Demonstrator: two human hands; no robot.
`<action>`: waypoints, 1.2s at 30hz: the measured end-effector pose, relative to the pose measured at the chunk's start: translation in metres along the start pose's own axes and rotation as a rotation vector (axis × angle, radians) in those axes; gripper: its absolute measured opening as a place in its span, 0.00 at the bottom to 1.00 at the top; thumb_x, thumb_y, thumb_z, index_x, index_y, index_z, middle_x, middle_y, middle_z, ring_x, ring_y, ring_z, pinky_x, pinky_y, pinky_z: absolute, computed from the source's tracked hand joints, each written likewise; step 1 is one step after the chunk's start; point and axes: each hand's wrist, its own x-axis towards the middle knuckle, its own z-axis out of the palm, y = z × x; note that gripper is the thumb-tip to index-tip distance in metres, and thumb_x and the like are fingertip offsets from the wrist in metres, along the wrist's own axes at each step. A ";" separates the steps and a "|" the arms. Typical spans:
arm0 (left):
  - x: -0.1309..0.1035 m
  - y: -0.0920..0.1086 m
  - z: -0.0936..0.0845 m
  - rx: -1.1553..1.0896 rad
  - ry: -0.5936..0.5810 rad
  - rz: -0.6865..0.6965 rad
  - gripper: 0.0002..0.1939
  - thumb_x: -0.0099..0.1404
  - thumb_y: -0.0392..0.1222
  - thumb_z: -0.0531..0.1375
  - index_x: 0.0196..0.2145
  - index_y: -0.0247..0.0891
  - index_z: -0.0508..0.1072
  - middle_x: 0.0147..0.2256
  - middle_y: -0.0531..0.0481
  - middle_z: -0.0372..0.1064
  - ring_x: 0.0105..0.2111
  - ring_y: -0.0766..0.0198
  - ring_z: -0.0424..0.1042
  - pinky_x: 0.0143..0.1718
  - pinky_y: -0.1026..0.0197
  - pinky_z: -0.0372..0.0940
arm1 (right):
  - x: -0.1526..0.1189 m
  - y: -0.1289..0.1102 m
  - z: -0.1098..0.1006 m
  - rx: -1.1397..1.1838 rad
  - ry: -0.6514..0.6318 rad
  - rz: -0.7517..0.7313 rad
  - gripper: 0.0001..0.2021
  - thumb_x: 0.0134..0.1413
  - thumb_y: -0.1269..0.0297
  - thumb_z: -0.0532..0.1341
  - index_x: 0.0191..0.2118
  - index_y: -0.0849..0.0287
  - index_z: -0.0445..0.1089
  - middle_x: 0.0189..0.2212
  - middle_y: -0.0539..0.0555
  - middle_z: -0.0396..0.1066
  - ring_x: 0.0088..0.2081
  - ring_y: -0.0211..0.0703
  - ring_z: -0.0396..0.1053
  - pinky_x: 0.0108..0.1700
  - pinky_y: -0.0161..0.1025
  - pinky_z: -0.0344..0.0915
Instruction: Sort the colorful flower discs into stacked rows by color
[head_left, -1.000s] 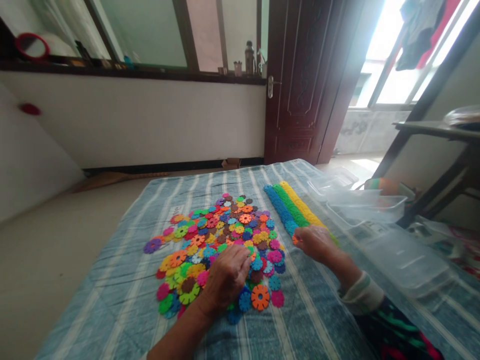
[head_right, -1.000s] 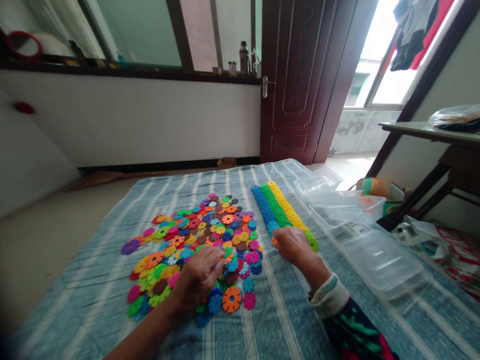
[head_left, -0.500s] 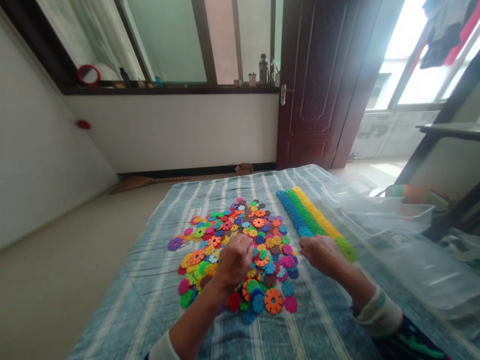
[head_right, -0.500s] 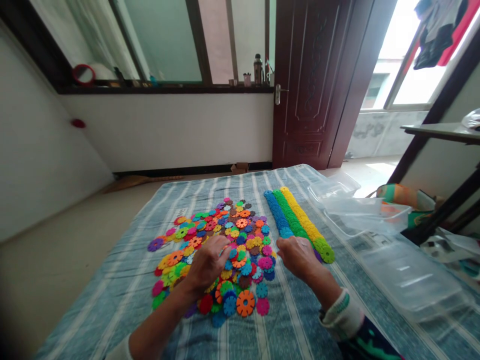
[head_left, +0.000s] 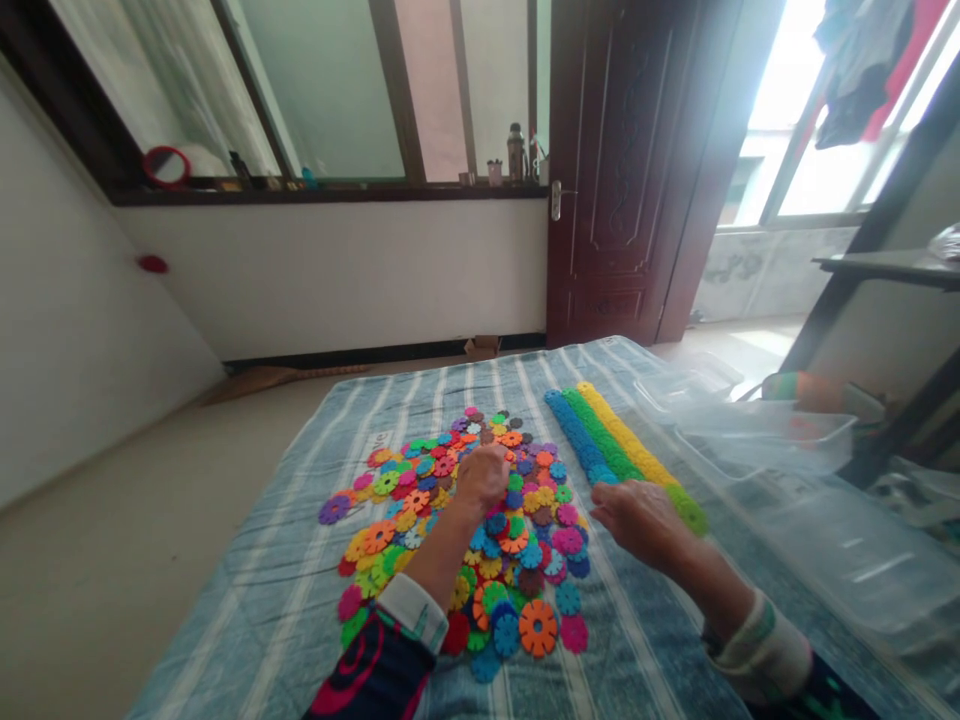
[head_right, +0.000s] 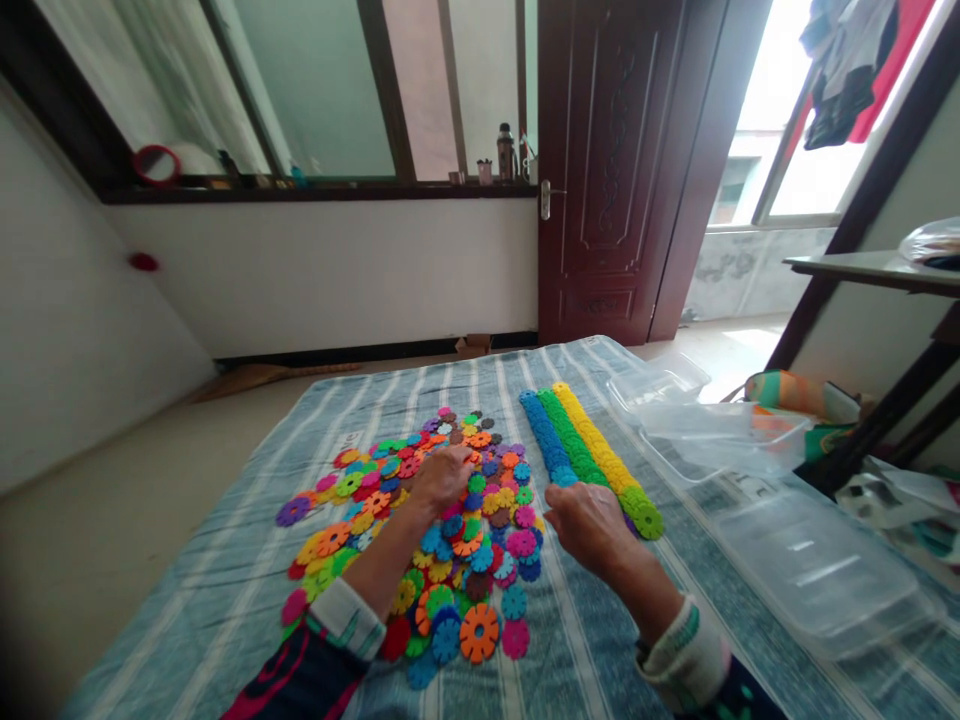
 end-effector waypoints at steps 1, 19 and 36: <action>-0.002 -0.004 -0.002 -0.020 0.000 0.002 0.11 0.59 0.34 0.53 0.30 0.35 0.76 0.32 0.43 0.76 0.36 0.57 0.73 0.40 0.60 0.64 | 0.000 0.000 0.000 0.003 -0.003 0.001 0.09 0.60 0.60 0.57 0.34 0.55 0.73 0.30 0.56 0.76 0.36 0.49 0.75 0.29 0.36 0.50; -0.035 -0.021 -0.027 -0.385 0.147 -0.046 0.16 0.58 0.36 0.52 0.35 0.39 0.79 0.32 0.51 0.78 0.36 0.61 0.75 0.41 0.63 0.67 | 0.000 -0.007 0.004 0.118 0.048 -0.013 0.10 0.62 0.61 0.55 0.35 0.55 0.73 0.31 0.55 0.77 0.36 0.45 0.74 0.32 0.35 0.54; -0.080 0.049 -0.003 -0.660 -0.065 0.210 0.10 0.63 0.42 0.53 0.33 0.39 0.73 0.28 0.53 0.72 0.28 0.65 0.70 0.31 0.65 0.64 | 0.007 0.007 0.001 0.689 0.116 -0.145 0.09 0.56 0.63 0.60 0.27 0.59 0.73 0.18 0.46 0.67 0.23 0.32 0.63 0.28 0.29 0.54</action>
